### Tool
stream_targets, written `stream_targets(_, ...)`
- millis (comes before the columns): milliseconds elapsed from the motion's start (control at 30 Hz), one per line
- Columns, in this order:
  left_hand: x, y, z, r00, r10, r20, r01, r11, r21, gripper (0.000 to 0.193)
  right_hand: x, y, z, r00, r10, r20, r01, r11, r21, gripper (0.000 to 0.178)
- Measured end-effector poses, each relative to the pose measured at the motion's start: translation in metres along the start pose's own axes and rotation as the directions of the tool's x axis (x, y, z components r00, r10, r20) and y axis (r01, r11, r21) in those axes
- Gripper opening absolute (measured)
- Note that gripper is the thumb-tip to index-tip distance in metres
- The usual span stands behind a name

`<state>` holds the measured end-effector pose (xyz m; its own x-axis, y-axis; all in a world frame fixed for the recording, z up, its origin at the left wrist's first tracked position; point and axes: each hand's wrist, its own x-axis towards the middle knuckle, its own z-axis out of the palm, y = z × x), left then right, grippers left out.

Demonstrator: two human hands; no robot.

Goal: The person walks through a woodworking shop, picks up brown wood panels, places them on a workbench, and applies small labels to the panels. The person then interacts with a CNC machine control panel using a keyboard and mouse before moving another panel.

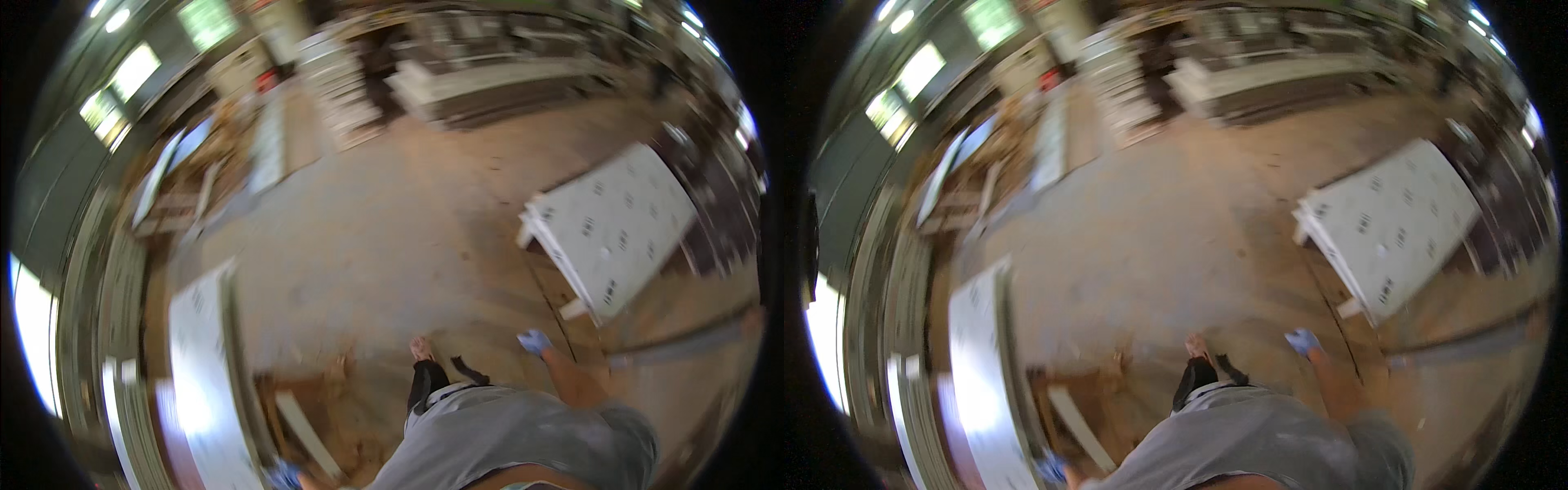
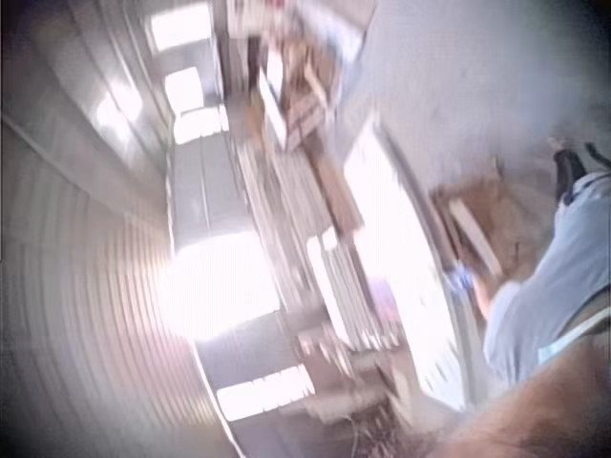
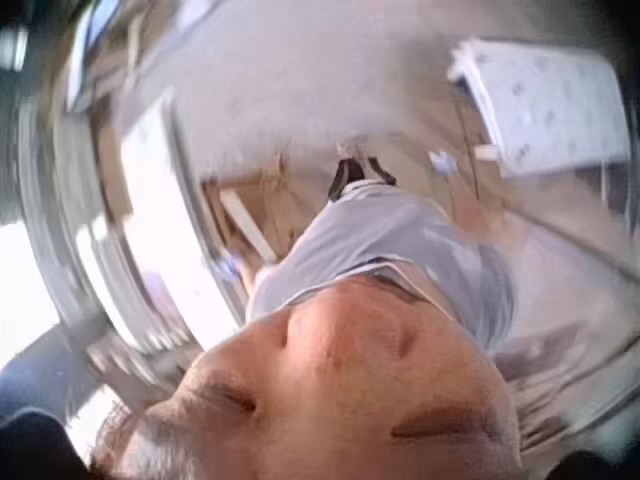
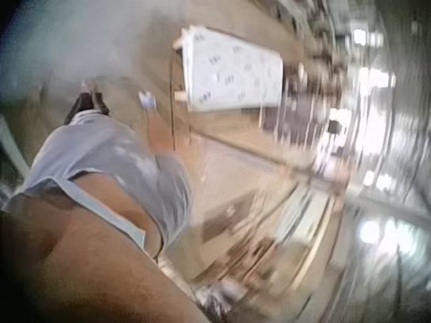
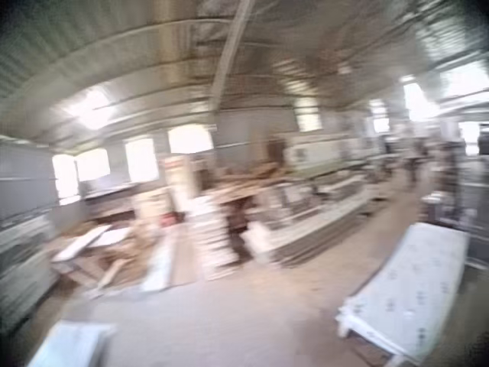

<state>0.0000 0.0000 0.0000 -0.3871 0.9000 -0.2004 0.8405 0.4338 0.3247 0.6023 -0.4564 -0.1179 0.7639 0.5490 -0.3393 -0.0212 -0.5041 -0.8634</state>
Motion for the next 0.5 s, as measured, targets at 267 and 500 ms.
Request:
stream_targets(267,-0.075,0.28,0.256,0.506,0.356,0.786,-0.728,0.665,0.168,0.058,0.185,-0.105,-0.132,0.799,0.198,-0.568,-0.417,0.863,-0.284,0.031)
stream_targets(500,-0.162,0.725,0.407,0.106,0.673,0.732,-0.953,0.28,-0.119,0.058,0.252,-0.042,-0.225,0.25,0.595,-0.764,-0.717,0.644,0.266,0.048)
